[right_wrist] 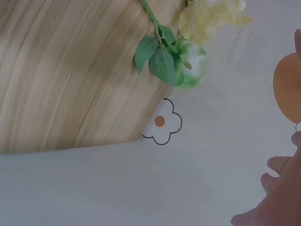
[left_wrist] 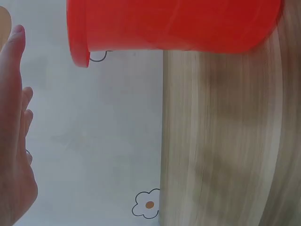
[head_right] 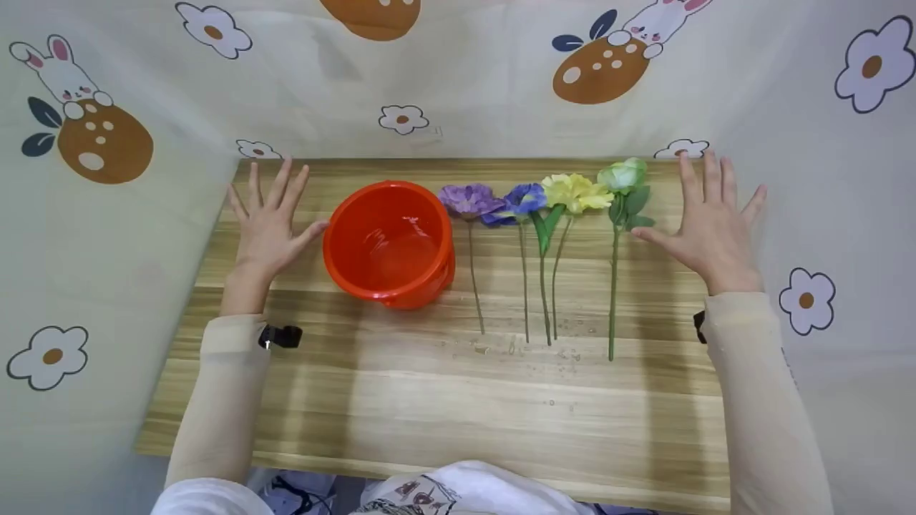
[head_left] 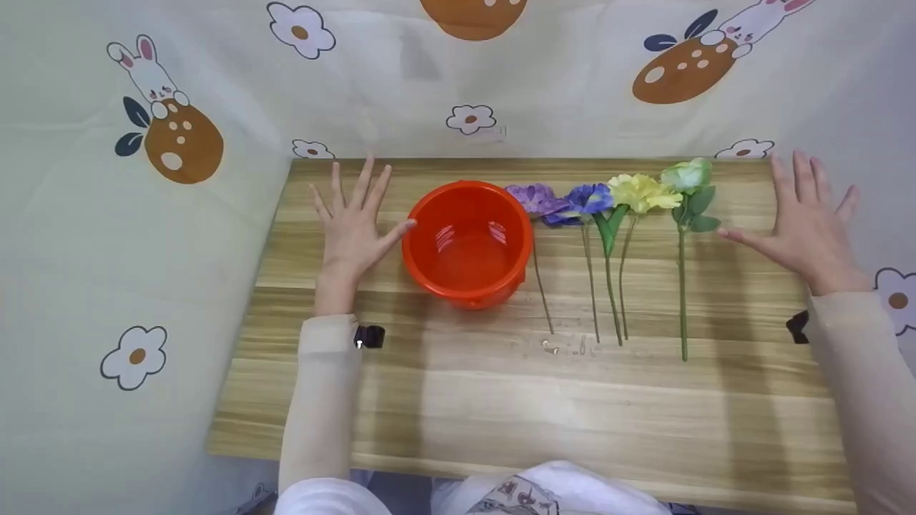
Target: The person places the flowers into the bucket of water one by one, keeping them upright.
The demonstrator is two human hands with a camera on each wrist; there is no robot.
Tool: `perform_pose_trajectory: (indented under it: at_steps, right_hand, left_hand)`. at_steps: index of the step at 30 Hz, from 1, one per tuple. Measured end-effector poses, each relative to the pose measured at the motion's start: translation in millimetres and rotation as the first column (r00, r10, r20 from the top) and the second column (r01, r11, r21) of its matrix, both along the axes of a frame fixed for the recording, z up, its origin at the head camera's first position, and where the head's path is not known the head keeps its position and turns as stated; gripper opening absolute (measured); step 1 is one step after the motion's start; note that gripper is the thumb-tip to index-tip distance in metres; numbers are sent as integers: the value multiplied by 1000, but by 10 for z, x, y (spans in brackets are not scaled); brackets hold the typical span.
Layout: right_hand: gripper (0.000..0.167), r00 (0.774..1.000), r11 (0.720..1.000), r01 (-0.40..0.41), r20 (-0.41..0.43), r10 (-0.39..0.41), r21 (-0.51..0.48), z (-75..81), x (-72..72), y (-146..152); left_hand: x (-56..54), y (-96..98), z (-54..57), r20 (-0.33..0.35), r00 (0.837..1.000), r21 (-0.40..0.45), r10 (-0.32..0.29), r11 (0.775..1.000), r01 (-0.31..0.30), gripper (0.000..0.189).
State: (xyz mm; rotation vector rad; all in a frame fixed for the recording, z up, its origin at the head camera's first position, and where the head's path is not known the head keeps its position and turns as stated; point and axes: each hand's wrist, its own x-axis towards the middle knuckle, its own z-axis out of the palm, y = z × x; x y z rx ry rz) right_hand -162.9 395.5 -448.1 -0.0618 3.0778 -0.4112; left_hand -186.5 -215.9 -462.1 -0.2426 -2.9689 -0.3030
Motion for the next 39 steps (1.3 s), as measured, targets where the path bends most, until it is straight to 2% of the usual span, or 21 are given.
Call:
perform_pose_trajectory:
  at_steps: [12,18,25,31,35,39]
  right_hand:
    - [121,1000,998,-9,11,10,-60,-253,87,-19]
    - [119,1000,996,-8,17,9,-88,-376,101,-26]
    - [116,999,992,-1,37,5,-128,-486,124,-40]
    - [115,999,987,2,50,6,-161,-564,136,-65]
    - [113,997,985,6,80,8,-173,-610,137,-85]
    - [110,993,982,15,121,8,-189,-657,133,-94]
  left_hand:
    - [275,62,-170,-29,999,117,-24,993,28,87]
    - [446,104,-287,-7,1000,147,-29,989,30,89]
    - [601,145,-422,0,998,223,-68,973,66,90]
    - [670,179,-497,6,994,321,-106,942,99,94]
    - [679,187,-532,-5,994,368,-114,924,107,92]
    - [677,189,-564,-7,994,391,-107,915,101,90]
